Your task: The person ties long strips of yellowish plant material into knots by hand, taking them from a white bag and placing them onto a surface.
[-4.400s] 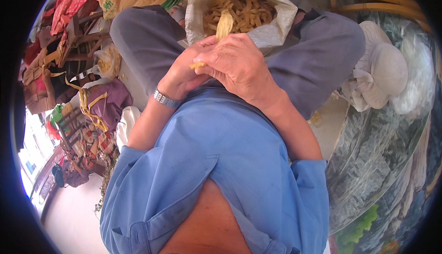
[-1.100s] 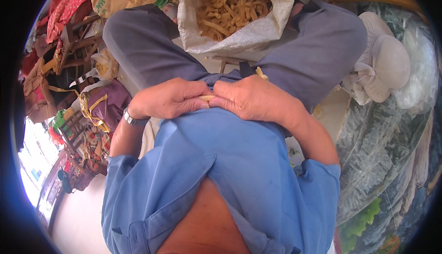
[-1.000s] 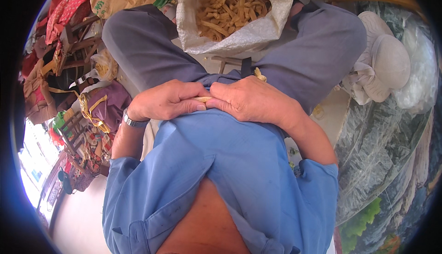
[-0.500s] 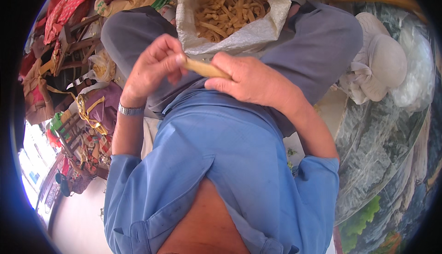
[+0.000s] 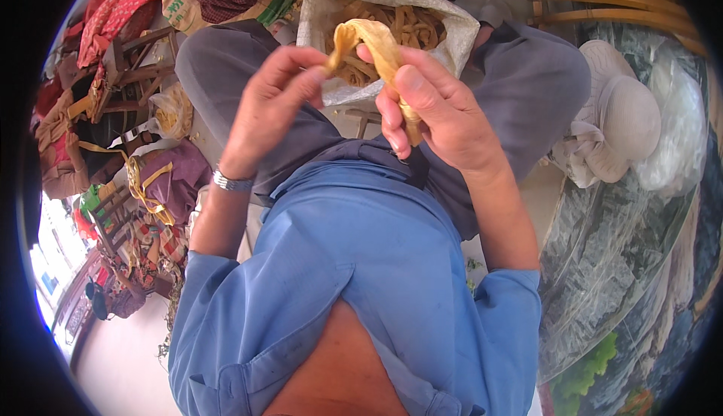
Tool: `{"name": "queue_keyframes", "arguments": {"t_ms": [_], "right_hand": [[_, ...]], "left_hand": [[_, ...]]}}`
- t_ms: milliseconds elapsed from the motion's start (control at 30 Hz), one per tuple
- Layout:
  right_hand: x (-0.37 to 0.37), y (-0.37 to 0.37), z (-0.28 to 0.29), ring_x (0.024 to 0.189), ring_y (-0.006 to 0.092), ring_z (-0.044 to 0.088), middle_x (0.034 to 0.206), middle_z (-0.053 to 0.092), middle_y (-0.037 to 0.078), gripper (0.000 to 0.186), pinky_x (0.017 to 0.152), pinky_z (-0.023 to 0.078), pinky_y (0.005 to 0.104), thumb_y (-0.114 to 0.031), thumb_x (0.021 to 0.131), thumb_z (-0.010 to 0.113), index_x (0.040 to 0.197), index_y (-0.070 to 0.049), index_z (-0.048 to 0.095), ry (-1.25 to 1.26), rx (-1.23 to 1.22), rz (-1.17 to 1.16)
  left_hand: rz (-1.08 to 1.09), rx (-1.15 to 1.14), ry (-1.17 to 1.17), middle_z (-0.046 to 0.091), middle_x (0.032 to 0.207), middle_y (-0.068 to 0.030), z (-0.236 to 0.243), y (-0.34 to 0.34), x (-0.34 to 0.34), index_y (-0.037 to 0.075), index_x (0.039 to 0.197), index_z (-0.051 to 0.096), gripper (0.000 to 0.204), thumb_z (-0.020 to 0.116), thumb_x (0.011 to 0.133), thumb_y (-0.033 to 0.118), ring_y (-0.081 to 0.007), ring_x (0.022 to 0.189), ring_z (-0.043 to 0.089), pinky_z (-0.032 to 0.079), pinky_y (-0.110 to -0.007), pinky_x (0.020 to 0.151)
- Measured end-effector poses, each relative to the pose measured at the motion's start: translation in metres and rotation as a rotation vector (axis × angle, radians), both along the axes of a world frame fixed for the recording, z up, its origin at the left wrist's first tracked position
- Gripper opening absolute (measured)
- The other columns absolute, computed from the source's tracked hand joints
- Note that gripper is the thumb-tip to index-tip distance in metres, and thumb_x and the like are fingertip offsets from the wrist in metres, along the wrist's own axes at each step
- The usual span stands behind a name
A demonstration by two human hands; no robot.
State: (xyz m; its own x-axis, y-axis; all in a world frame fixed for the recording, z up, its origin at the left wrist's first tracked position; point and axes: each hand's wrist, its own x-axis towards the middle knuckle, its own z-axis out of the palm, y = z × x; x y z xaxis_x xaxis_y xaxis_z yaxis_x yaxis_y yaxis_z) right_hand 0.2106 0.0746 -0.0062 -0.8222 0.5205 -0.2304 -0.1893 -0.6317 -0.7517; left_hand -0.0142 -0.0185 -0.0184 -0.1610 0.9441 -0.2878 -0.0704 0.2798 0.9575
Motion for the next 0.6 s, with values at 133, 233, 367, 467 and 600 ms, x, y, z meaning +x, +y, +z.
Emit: {"name": "queue_keyframes", "arguments": {"t_ms": [133,233,367,467,600], "right_hand": [[0.0,-0.005,-0.021,0.072,0.0192,0.06,0.092,0.062,0.008,0.043,0.065,0.05,0.0302,-0.019,0.106,0.051,0.146,-0.006,0.046,-0.25,0.525,0.017],[-0.012,-0.011,-0.03,0.083,0.0299,0.062,0.102,0.063,0.012,0.043,0.073,0.051,0.0382,-0.016,0.098,0.062,0.141,-0.014,0.055,-0.399,1.089,-0.081],[-0.013,-0.012,-0.03,0.086,0.0315,0.064,0.101,0.066,0.012,0.047,0.075,0.052,0.0397,-0.018,0.093,0.069,0.138,-0.01,0.056,-0.525,1.398,0.035],[-0.013,-0.019,-0.044,0.08,0.0309,0.064,0.092,0.067,0.011,0.055,0.07,0.053,0.0393,-0.02,0.091,0.072,0.14,-0.008,0.051,-0.507,1.367,-0.102],[-0.02,-0.034,-0.045,0.064,0.0224,0.063,0.081,0.067,0.01,0.062,0.059,0.05,0.0324,-0.022,0.093,0.072,0.145,-0.005,0.043,-0.494,0.927,-0.293]], "left_hand": [[-0.151,-0.107,-0.191,0.063,0.103,-0.0008,0.002,-0.002,0.021,0.001,0.126,0.058,0.031,0.063,0.1,0.018,-0.0074,0.083,0.058,0.052,-0.023,0.074],[-0.161,-0.159,-0.392,0.061,0.099,-0.0003,0.007,-0.005,0.028,0.003,0.128,0.056,0.036,0.063,0.101,0.025,-0.0079,0.079,0.056,0.05,-0.024,0.072],[-0.046,-0.218,-0.485,0.059,0.093,0.0007,-0.004,-0.004,0.032,0.005,0.12,0.058,0.032,0.059,0.103,0.032,-0.0064,0.075,0.053,0.046,-0.022,0.065],[-0.015,-0.227,-0.362,0.058,0.084,0.002,-0.006,0.002,0.035,0.006,0.111,0.058,0.029,0.054,0.105,0.034,-0.0046,0.068,0.052,0.041,-0.021,0.056],[-0.024,-0.265,-0.289,0.058,0.078,0.0009,-0.001,0.009,0.038,0.007,0.108,0.057,0.027,0.052,0.106,0.033,-0.0053,0.062,0.052,0.039,-0.02,0.052]]}}
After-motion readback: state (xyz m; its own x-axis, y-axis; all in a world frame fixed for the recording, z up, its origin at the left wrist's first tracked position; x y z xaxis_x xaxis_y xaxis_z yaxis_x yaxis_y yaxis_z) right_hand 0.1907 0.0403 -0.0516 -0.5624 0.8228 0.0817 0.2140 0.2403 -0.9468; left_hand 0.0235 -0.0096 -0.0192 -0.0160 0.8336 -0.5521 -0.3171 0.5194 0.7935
